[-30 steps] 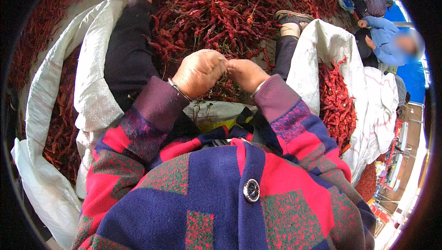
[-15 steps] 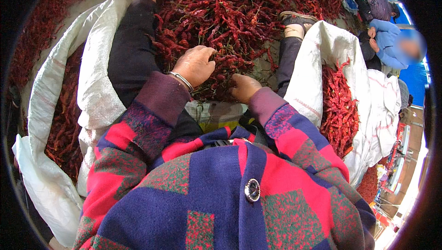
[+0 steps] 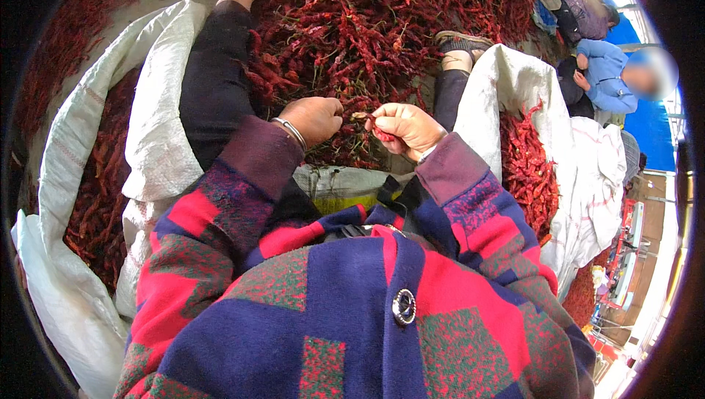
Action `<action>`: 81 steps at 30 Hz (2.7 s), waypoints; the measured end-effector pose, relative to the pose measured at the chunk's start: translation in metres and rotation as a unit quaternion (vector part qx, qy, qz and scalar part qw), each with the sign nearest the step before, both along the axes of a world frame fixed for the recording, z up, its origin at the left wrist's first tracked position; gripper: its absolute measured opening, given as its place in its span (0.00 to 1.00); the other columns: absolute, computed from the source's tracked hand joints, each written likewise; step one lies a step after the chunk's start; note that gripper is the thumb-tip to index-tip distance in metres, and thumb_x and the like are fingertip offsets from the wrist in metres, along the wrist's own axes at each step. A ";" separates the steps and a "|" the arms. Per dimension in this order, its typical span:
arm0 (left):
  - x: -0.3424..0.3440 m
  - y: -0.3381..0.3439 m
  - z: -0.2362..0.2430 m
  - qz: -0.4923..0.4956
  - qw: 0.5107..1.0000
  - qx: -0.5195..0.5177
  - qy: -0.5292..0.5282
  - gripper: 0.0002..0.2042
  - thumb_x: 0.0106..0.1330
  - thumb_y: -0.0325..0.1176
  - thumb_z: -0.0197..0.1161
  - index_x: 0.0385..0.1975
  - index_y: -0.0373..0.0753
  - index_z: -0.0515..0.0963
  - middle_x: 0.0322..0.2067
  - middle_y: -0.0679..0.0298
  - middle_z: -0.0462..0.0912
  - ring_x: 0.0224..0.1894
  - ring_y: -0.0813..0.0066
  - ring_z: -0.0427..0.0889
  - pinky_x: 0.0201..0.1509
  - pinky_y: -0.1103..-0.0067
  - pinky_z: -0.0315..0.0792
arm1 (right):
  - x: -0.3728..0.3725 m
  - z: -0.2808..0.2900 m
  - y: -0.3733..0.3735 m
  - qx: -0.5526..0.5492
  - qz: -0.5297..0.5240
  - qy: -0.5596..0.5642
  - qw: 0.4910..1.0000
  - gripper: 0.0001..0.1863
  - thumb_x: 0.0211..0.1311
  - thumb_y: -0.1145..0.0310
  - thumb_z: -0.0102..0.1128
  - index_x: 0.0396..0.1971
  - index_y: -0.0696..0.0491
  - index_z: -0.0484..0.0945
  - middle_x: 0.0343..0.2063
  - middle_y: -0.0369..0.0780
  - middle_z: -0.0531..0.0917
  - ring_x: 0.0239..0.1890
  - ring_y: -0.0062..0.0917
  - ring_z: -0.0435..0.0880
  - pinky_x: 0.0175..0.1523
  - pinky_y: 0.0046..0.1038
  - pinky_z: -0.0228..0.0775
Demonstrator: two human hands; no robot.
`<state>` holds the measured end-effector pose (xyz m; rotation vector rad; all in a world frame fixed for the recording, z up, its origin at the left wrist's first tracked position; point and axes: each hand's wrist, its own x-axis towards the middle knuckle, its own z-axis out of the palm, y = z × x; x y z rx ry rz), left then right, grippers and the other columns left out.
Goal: The person sits on the ground and repeatedly picks dried red chilies from a large pile, removes the stems by hand, and places the de-stemmed chilies into a white sack beside them. The process continues throughout the clip with consistent hand motions.
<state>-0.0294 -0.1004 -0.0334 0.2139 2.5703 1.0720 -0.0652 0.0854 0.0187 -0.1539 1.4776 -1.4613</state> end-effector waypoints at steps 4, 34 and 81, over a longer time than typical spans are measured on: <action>-0.007 -0.002 -0.054 -0.093 0.972 0.067 0.204 0.12 0.51 0.34 0.48 0.34 0.40 0.72 0.31 0.54 0.74 0.36 0.61 0.73 0.40 0.71 0.66 | 0.005 0.045 -0.098 -0.119 0.137 0.357 0.916 0.13 0.49 0.64 0.50 0.27 0.59 0.73 0.22 0.38 0.76 0.25 0.20 0.74 0.31 0.23 0.65; -0.002 -0.002 -0.017 -0.034 0.992 0.118 -0.017 0.13 0.50 0.34 0.50 0.34 0.34 0.71 0.30 0.55 0.75 0.34 0.67 0.74 0.39 0.78 0.66 | 0.001 0.004 0.022 0.323 0.299 0.342 0.830 0.14 0.43 0.58 0.50 0.26 0.52 0.75 0.23 0.44 0.76 0.28 0.35 0.75 0.33 0.32 0.65; 0.003 0.003 0.005 0.070 0.890 0.437 -0.109 0.07 0.54 0.27 0.51 0.31 0.35 0.71 0.22 0.72 0.72 0.24 0.86 0.68 0.28 0.86 0.66 | 0.001 -0.005 -0.046 -0.023 -0.125 0.241 0.962 0.07 0.48 0.70 0.53 0.28 0.55 0.71 0.21 0.32 0.73 0.19 0.11 0.67 0.23 0.15 0.61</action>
